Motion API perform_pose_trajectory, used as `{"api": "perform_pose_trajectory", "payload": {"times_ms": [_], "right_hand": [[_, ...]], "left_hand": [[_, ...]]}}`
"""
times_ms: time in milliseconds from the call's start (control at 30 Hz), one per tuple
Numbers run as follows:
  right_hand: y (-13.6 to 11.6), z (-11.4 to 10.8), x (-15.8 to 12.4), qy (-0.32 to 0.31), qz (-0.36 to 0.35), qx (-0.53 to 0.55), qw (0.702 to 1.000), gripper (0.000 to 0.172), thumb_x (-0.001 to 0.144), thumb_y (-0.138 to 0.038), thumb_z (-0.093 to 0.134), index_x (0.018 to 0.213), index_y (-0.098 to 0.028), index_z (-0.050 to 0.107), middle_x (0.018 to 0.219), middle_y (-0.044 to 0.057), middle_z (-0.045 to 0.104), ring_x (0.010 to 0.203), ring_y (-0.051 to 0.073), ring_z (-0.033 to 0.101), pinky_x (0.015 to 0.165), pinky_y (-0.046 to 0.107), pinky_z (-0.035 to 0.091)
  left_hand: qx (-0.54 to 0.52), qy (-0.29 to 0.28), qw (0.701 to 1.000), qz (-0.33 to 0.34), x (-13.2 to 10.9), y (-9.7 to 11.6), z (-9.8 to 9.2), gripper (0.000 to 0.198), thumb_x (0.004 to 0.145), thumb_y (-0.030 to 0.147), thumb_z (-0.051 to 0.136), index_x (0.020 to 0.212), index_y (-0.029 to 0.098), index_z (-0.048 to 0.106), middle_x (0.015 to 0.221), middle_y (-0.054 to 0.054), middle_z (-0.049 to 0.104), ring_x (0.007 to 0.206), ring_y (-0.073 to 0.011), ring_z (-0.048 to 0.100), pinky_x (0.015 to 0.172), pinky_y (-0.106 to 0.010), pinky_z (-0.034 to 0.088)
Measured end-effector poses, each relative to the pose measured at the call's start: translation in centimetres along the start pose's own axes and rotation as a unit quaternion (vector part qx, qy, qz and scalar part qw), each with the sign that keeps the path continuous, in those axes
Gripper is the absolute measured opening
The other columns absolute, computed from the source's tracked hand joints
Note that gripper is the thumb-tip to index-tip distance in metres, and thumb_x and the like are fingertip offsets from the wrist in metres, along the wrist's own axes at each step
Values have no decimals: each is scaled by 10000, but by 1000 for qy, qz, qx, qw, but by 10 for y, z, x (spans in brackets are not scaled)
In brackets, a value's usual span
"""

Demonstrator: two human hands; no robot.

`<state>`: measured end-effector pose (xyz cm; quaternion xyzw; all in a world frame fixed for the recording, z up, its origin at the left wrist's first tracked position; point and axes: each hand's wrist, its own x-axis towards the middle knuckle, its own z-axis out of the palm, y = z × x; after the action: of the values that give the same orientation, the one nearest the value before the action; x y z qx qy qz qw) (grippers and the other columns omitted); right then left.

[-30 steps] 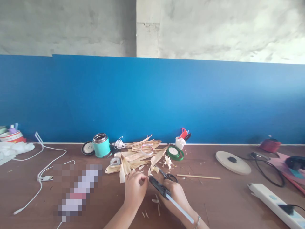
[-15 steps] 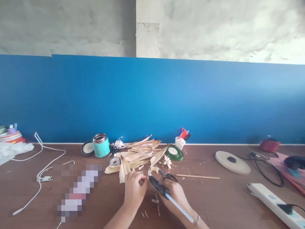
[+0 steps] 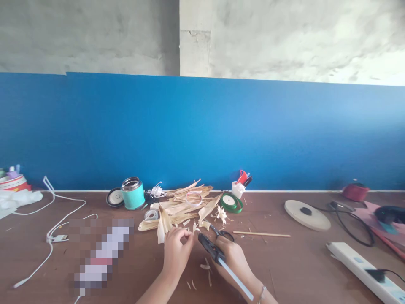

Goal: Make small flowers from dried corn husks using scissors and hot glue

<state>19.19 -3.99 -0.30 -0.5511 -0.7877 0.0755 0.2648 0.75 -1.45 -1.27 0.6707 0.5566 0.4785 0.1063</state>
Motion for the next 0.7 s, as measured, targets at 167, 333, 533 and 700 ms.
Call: {"api": "perform_pose_trajectory", "payload": {"times_ms": [167,333,533,700], "right_hand": [[-4,-9,0,-11,-44,40,998,83,746,-192,506,669,-208,531,663,5,603,593,140,573,535,198,338],[-9,-15,0,10,-75,55,996,71,747,-248,545,693,-212,516,622,-5,580,556,144,537,537,209,345],[-6,-16,-2,80,6,-13,997,72,703,-154,501,735,-210,533,688,26,628,625,174,579,575,228,374],[-11,-29,-7,-28,28,21,999,65,728,-210,542,683,-200,587,660,16,656,579,153,577,528,216,338]], "left_hand": [[-42,15,998,-38,3,-3,0,214,756,286,567,566,213,631,630,-11,668,666,-198,616,654,-293,459],[-52,-10,996,-67,2,-3,0,239,760,328,562,568,213,646,644,-14,672,696,-205,617,685,-314,463],[-63,-18,997,-47,2,-4,0,198,752,312,573,597,209,641,650,-18,658,711,-215,616,683,-316,464],[-74,13,996,-45,6,-11,-1,198,785,318,568,649,215,667,673,-22,681,676,-207,622,643,-299,469]]}}
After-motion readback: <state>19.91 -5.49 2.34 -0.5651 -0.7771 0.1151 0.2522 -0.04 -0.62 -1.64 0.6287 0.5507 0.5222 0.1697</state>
